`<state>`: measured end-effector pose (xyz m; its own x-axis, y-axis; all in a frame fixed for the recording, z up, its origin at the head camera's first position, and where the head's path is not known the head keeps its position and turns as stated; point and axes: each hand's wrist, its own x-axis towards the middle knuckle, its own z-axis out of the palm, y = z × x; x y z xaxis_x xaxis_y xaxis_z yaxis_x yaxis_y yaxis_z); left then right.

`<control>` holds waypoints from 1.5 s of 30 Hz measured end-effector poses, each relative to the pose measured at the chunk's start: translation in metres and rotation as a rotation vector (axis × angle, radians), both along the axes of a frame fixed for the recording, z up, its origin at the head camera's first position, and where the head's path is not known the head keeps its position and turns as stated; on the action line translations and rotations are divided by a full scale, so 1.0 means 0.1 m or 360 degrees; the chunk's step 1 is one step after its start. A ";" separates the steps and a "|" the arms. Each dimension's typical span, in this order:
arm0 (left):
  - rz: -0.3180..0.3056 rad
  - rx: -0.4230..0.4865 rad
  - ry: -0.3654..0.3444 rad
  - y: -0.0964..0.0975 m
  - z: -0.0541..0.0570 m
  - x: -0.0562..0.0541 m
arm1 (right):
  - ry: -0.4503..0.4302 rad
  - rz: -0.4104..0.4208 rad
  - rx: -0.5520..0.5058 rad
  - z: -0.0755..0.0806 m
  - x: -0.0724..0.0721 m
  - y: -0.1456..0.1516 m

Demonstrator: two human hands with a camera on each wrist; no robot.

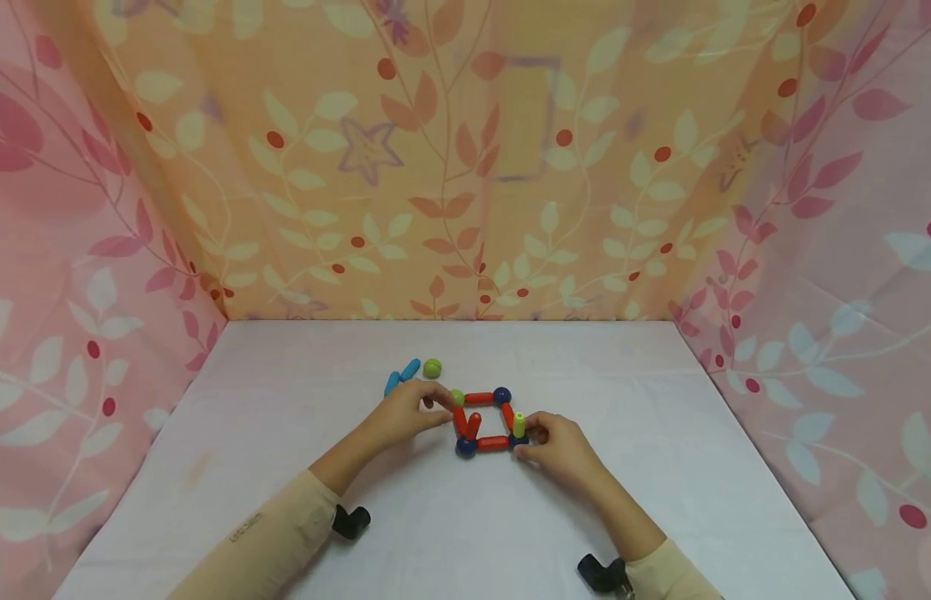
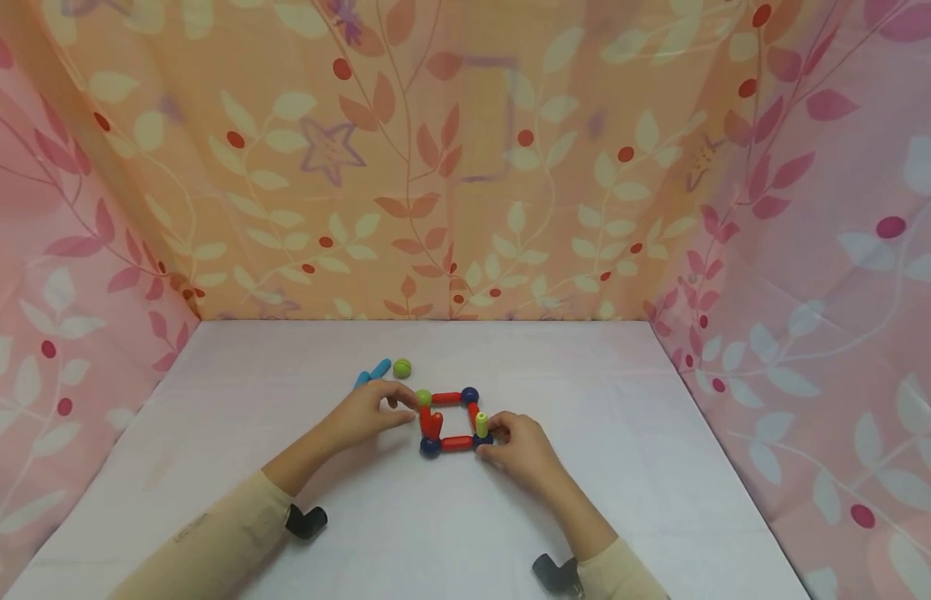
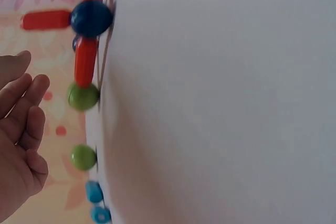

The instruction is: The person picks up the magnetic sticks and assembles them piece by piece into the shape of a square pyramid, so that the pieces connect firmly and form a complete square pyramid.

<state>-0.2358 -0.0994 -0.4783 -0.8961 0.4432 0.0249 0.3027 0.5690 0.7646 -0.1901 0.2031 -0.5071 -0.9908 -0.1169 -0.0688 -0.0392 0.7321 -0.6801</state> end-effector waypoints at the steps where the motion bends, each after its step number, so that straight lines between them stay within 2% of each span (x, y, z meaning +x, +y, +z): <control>1: 0.0019 0.0004 0.0010 -0.05 0.01 -0.02 | -0.0008 0.0016 -0.0007 0.01 -0.01 0.02; 6: 0.0137 -0.0036 0.0069 -0.30 0.02 -0.13 | -0.0029 0.0133 -0.0055 0.01 -0.09 0.14; 12: 0.0297 -0.0052 0.0113 -0.59 -0.06 -0.25 | -0.0086 0.0270 -0.0082 -0.01 -0.18 0.27; 18: 0.0438 -0.0096 0.0108 -0.75 -0.14 -0.34 | -0.0107 0.0347 -0.0063 0.03 -0.25 0.32; 24: 0.0502 -0.0112 0.0043 -0.80 -0.17 -0.41 | -0.0099 0.0404 -0.0038 0.05 -0.33 0.37; 34: 0.0527 -0.0202 -0.0145 -0.80 -0.28 -0.57 | -0.0105 0.0518 -0.0045 0.03 -0.49 0.42; 45: 0.0564 -0.0311 -0.0112 -0.78 -0.31 -0.63 | -0.0135 0.0553 -0.0088 0.02 -0.60 0.45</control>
<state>-0.2988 -0.1769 -0.5095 -0.9906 0.0973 -0.0959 0.0129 0.7653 0.6436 -0.2497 0.2477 -0.5055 -0.8822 -0.4516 -0.1332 -0.2209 0.6468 -0.7300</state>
